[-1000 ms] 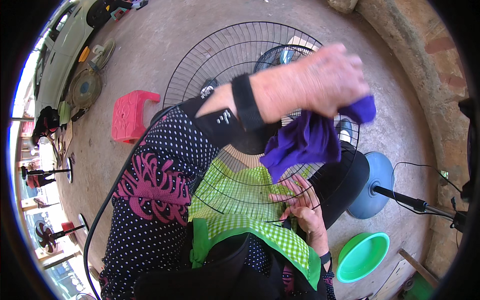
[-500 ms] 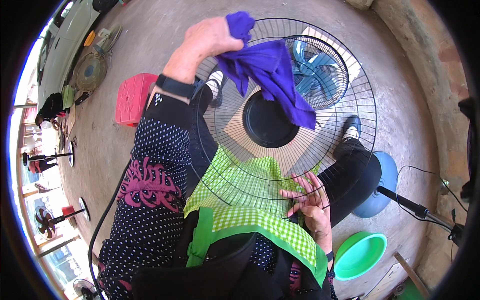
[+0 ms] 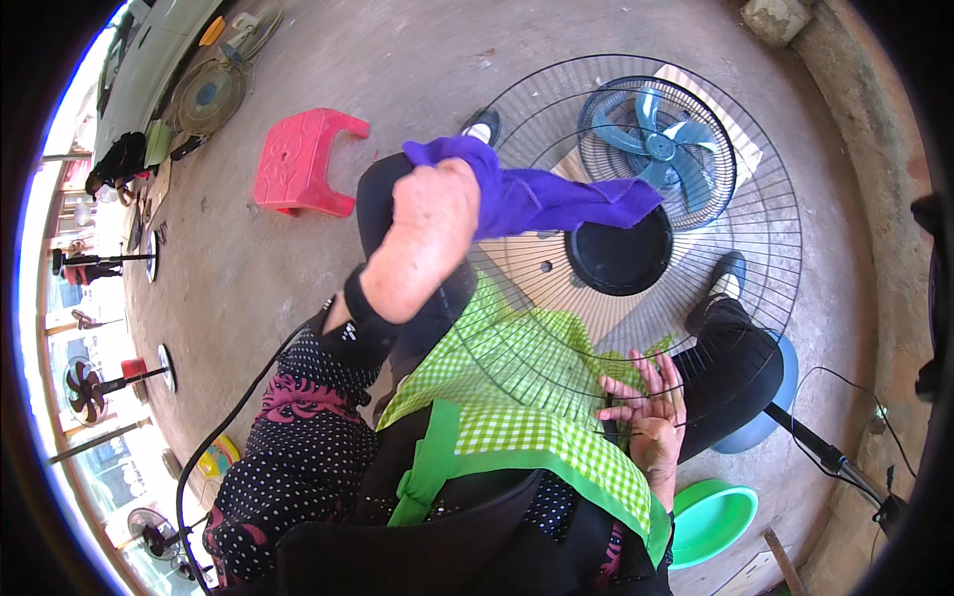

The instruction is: The person wipes the fan cage and blades with a purple cloth while seated on the floor. They handle the front and rear cages and the fan blade assembly, wiping each part thoroughly before placing them back on a cardboard sheet.

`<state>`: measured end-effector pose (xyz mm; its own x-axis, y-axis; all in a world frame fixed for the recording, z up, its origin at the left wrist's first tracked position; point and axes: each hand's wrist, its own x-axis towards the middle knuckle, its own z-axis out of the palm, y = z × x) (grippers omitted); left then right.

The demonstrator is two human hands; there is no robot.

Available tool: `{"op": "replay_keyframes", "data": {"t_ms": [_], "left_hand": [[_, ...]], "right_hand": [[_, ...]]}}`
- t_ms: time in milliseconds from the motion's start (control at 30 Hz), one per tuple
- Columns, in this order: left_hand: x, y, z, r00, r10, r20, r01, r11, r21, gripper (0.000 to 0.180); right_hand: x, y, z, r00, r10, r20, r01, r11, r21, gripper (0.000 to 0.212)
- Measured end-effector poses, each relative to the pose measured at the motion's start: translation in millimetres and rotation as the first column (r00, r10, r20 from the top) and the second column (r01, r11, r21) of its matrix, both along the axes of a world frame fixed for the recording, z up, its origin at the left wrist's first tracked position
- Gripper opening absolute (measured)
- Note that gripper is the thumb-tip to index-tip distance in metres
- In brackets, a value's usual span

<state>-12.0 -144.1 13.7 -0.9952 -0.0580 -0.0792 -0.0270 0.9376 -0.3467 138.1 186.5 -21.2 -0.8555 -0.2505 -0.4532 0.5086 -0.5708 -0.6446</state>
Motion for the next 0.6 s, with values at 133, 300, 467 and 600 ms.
{"op": "replay_keyframes", "data": {"t_ms": [133,300,467,600], "left_hand": [[36,22,5,0.968,-0.247,0.051,0.247,0.969,0.001,0.025],[25,44,53,0.756,-0.581,0.301,0.309,0.723,0.618,0.037],[-45,48,79,0.757,-0.599,-0.261,0.631,0.564,0.533,0.056],[-103,49,59,0.614,-0.575,-0.541,0.752,0.635,0.177,0.048]], "right_hand": [[2,-4,1,1.0,-0.029,0.007,0.028,0.999,0.038,0.092],[-1,8,-1,0.996,-0.092,-0.016,0.093,0.996,0.018,0.094],[2,17,-5,0.997,-0.075,-0.03,0.075,0.997,0.003,0.096],[5,15,-6,0.995,-0.09,-0.036,0.09,0.996,-0.011,0.097]]}}
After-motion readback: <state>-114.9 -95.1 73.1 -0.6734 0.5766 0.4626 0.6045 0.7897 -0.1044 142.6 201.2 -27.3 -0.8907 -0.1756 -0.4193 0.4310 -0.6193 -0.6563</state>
